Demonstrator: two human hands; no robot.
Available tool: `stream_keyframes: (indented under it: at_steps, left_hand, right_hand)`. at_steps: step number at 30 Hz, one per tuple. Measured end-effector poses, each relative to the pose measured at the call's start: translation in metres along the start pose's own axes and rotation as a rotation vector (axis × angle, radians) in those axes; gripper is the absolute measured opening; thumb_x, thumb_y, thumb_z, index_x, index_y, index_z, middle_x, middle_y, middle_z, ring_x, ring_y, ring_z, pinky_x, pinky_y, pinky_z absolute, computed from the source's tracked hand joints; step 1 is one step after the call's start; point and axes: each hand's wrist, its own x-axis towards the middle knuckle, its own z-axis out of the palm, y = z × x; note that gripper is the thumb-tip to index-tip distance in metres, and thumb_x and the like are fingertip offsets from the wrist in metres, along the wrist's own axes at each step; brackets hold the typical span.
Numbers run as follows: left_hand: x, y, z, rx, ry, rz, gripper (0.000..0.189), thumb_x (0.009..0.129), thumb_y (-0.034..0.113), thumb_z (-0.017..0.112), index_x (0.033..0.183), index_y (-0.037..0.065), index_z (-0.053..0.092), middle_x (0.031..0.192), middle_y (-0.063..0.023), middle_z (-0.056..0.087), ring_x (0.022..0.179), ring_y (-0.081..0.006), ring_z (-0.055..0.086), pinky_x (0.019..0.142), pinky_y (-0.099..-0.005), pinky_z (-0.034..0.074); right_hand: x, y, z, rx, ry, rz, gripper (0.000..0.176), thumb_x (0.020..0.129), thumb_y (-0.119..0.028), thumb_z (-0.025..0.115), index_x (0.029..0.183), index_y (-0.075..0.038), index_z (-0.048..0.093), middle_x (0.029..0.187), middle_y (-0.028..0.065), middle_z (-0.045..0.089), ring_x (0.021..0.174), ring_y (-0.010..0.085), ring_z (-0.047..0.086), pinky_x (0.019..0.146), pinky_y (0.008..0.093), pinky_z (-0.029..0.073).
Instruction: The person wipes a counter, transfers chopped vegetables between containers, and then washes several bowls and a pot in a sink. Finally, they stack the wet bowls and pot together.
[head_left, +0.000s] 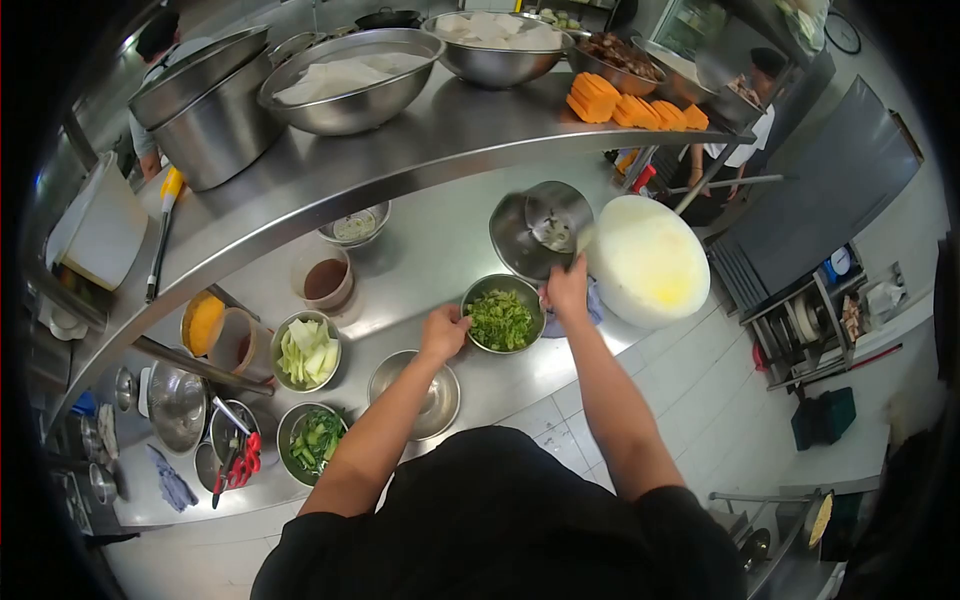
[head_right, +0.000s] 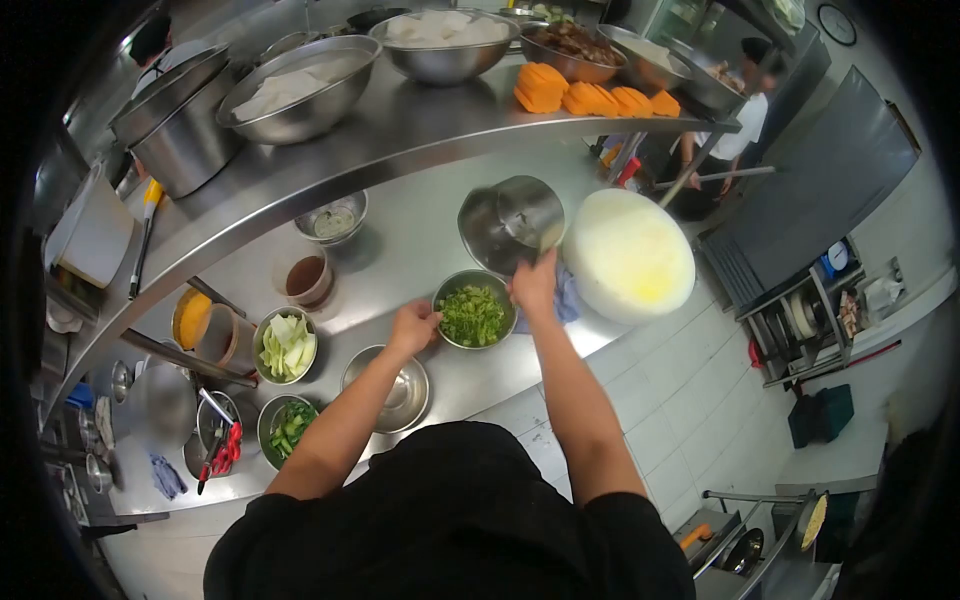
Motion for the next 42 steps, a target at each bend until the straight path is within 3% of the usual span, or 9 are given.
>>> stream_keyframes:
  at_steps: [5,12,14,16,19,21,28,33,42]
  left_hand:
    - [-0.084,0.054,-0.029,0.397,0.247,0.315,0.058,0.089,0.028,0.073,0.137,0.002,0.056,0.143,-0.0254,0.053,0.134,-0.0415,0.05,0.11,-0.0486,0.042]
    - [-0.186,0.008,-0.069,0.572,0.56,0.398,0.052,0.087,0.007,0.071,0.136,-0.002,0.055,0.136,-0.0239,0.056,0.127,-0.0399,0.053,0.112,-0.0452,0.038]
    - [-0.22,-0.013,-0.071,0.509,0.599,0.328,0.05,0.09,0.004,0.068,0.138,-0.002,0.053,0.136,-0.0203,0.056,0.126,-0.034,0.054,0.109,-0.0423,0.04]
    - [-0.248,-0.029,-0.063,0.369,0.6,0.182,0.048,0.095,0.006,0.065,0.14,-0.002,0.05,0.133,-0.0162,0.056,0.124,-0.0279,0.055,0.106,-0.0398,0.042]
    - [-0.283,-0.06,-0.051,0.293,0.533,0.012,0.046,0.1,0.013,0.062,0.141,-0.001,0.048,0.123,-0.0107,0.056,0.114,-0.022,0.056,0.097,-0.0383,0.047]
    - [-0.296,-0.076,-0.042,0.384,0.454,-0.039,0.047,0.101,0.017,0.061,0.143,0.0,0.046,0.122,-0.0099,0.056,0.112,-0.021,0.056,0.094,-0.038,0.048]
    - [-0.279,-0.048,-0.019,0.158,0.429,-0.399,0.055,0.105,0.042,0.053,0.149,0.011,0.038,0.124,-0.0085,0.06,0.102,-0.0194,0.062,0.079,-0.0348,0.05]
    - [-0.254,-0.06,-0.026,-0.107,0.431,-0.517,0.062,0.103,0.051,0.053,0.15,0.015,0.034,0.125,-0.0126,0.061,0.101,-0.0259,0.068,0.073,-0.0357,0.051]
    - [-0.222,-0.076,-0.03,-0.427,0.455,-0.36,0.06,0.086,-0.002,0.054,0.142,0.015,0.039,0.13,-0.012,0.058,0.096,-0.0273,0.068,0.067,-0.0387,0.059]
  right_hand:
    - [0.133,0.046,0.012,0.588,-0.285,0.397,0.029,0.1,-0.014,0.044,0.115,0.005,0.059,0.09,0.0198,0.069,0.065,0.0188,0.066,0.044,0.0305,0.049]
    - [0.08,0.042,-0.072,0.68,-0.279,0.597,0.05,0.104,-0.042,0.052,0.134,-0.002,0.053,0.102,0.0214,0.071,0.074,0.0232,0.07,0.058,0.0318,0.057]
    - [0.018,0.081,-0.126,0.619,-0.78,0.151,0.054,0.104,-0.047,0.051,0.13,-0.001,0.058,0.097,0.0205,0.073,0.069,0.0197,0.07,0.056,0.0325,0.056]
    - [-0.033,0.149,-0.176,0.728,-1.065,0.245,0.049,0.104,-0.045,0.05,0.126,-0.003,0.062,0.093,0.0174,0.074,0.065,0.0163,0.068,0.053,0.0328,0.054]
    - [-0.092,0.273,-0.195,0.919,-0.998,0.603,0.052,0.101,-0.048,0.055,0.128,-0.004,0.062,0.087,0.0169,0.073,0.059,0.0165,0.064,0.051,0.0299,0.049]
    - [-0.107,0.332,-0.173,0.777,-0.155,0.954,0.062,0.094,-0.056,0.064,0.126,-0.003,0.061,0.078,0.0151,0.068,0.051,0.0177,0.058,0.049,0.0279,0.046]
    - [-0.04,0.404,-0.069,0.416,-0.247,0.999,0.05,0.096,-0.04,0.064,0.131,-0.005,0.052,0.083,0.0123,0.067,0.057,0.0196,0.062,0.048,0.0369,0.05]
    - [-0.012,0.46,-0.033,0.397,-0.288,0.891,0.024,0.097,-0.023,0.065,0.096,0.001,0.068,0.077,0.0167,0.07,0.059,0.026,0.068,0.049,0.0401,0.056]
    - [-0.139,0.419,-0.218,0.61,-0.293,0.991,0.031,0.099,-0.012,0.047,0.122,0.007,0.057,0.087,0.0201,0.073,0.07,0.0219,0.072,0.056,0.0354,0.059]
